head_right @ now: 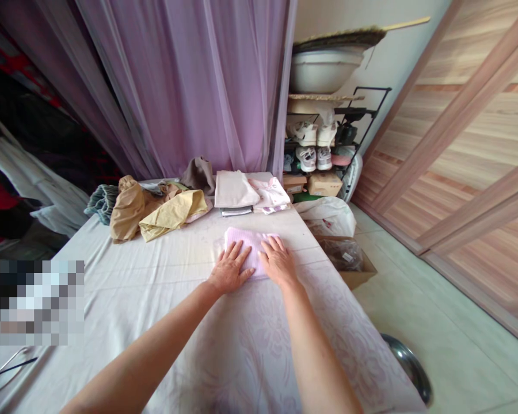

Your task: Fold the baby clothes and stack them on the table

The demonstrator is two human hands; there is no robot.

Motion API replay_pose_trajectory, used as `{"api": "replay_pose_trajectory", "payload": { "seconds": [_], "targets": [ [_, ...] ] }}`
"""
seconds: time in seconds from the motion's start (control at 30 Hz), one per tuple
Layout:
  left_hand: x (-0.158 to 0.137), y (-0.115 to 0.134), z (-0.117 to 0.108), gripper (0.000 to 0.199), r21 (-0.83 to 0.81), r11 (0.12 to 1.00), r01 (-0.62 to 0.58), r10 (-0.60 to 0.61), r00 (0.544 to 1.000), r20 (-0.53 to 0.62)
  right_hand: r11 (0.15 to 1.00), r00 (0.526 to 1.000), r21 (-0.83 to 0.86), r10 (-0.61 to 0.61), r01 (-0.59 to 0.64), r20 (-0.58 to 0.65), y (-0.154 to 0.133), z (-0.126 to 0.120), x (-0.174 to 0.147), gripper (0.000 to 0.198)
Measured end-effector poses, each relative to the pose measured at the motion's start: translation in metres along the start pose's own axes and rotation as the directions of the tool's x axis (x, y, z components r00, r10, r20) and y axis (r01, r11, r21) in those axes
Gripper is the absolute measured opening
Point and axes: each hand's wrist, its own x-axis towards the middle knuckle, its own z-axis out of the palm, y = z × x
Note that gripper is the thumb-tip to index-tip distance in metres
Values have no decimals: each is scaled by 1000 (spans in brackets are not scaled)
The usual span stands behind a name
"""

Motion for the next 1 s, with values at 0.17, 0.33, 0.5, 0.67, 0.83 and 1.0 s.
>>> {"api": "replay_pose_trajectory", "payload": {
  "seconds": [0.17,0.33,0.5,0.67,0.83,1.0],
  "targets": [
    [-1,-11,7,68,-63,997,-33,30,999,-39,926,935,175,349,-333,-67,17,-16,13,51],
    [-5,-25,18,63,-150,983,-110,82,980,-179,820,830,163,512,-549,221,25,-33,23,39],
    [-16,-52,16,54,-206,973,-108,48,960,-276,748,776,240,533,-618,337,28,-38,29,29],
    [-34,-91,3,48,-224,975,-4,-70,944,-323,621,727,382,532,-684,435,26,-41,30,28],
    [-49,-118,-5,46,-266,963,38,-143,910,-390,493,711,514,525,-702,468,19,-50,24,27],
    [-55,-121,-9,44,-348,936,58,-204,893,-401,309,687,635,507,-708,520,9,-55,18,23]
  ]
}}
